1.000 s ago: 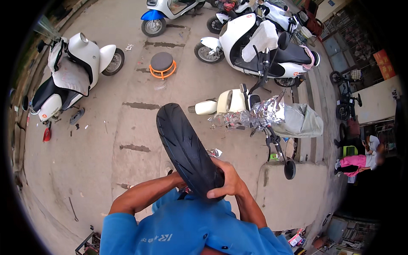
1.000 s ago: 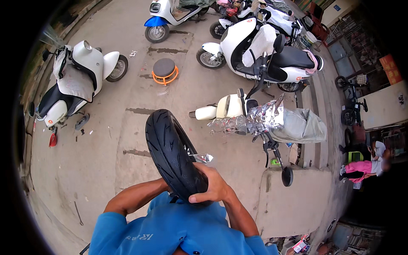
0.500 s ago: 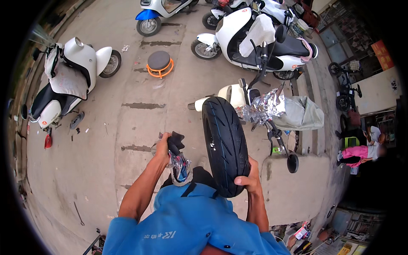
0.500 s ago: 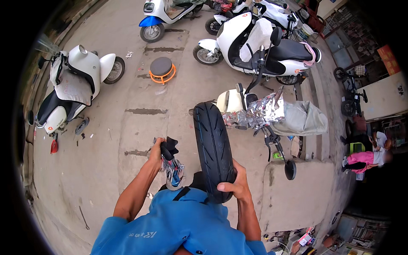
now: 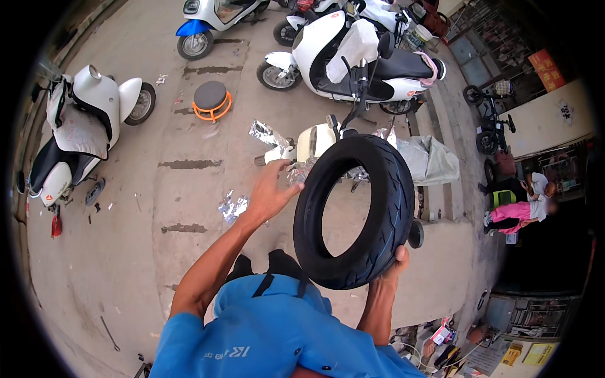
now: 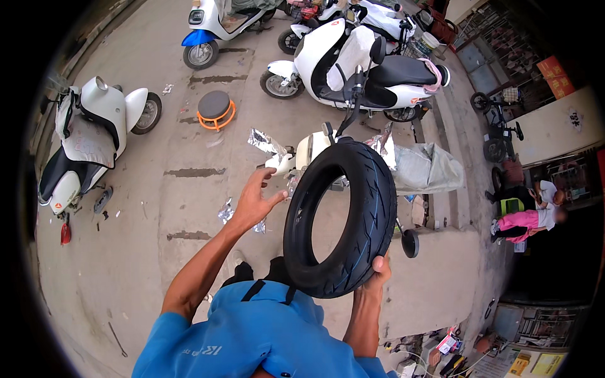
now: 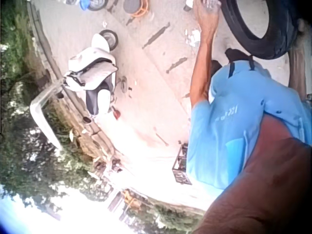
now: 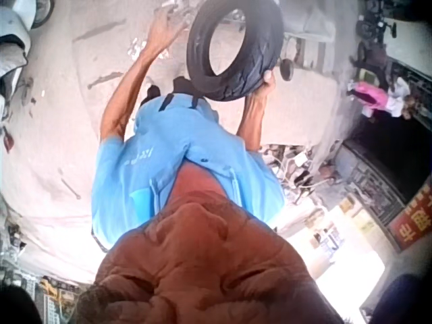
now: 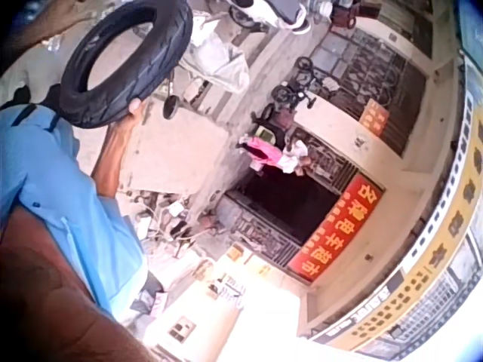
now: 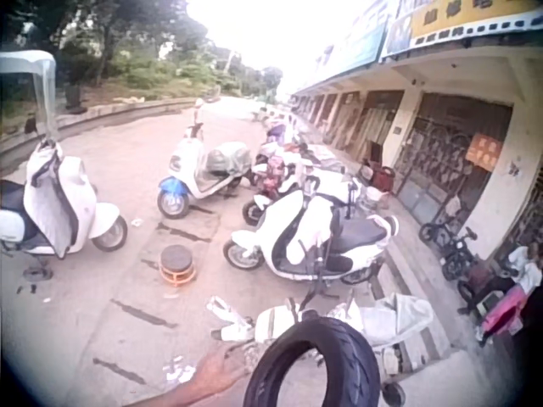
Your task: The person removes a new tire from its plastic packaging and fits it onto the rear wheel rim of a scooter using their hands and a metal tire lever.
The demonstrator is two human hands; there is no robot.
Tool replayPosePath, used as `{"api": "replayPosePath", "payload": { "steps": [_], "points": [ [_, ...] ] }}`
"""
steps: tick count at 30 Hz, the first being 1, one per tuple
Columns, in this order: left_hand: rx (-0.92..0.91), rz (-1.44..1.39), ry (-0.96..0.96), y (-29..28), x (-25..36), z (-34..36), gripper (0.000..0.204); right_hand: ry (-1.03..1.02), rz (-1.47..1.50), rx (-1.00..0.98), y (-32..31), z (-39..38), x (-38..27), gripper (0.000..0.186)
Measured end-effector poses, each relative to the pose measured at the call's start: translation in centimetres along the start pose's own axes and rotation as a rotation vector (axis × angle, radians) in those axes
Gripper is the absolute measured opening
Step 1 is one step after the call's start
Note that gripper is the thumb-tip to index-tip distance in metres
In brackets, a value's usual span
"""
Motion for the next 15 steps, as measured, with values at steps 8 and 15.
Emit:
{"api": "replayPosePath", "payload": {
  "steps": [8,15],
  "points": [
    [0.097,-0.444,0.083,9.7,8.7,0.9,0.1,0.078,0.086,-0.088,2.4,-1.3,1.7,0.092],
    [0.41,-0.655,-0.064,9.6,6.7,1.9,0.056,0.172,0.048,-0.148,2.3,-1.2,2.0,0.094]
  ]
}}
Point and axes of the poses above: each hand's wrist, its own z-axis towards the middle knuckle, its own y-axis out of the palm, x = y × z, the point moved 5 cm from there along z, towards the middle knuckle, and after that the axes turned 1 degree about -y, right-handed, at the moved point
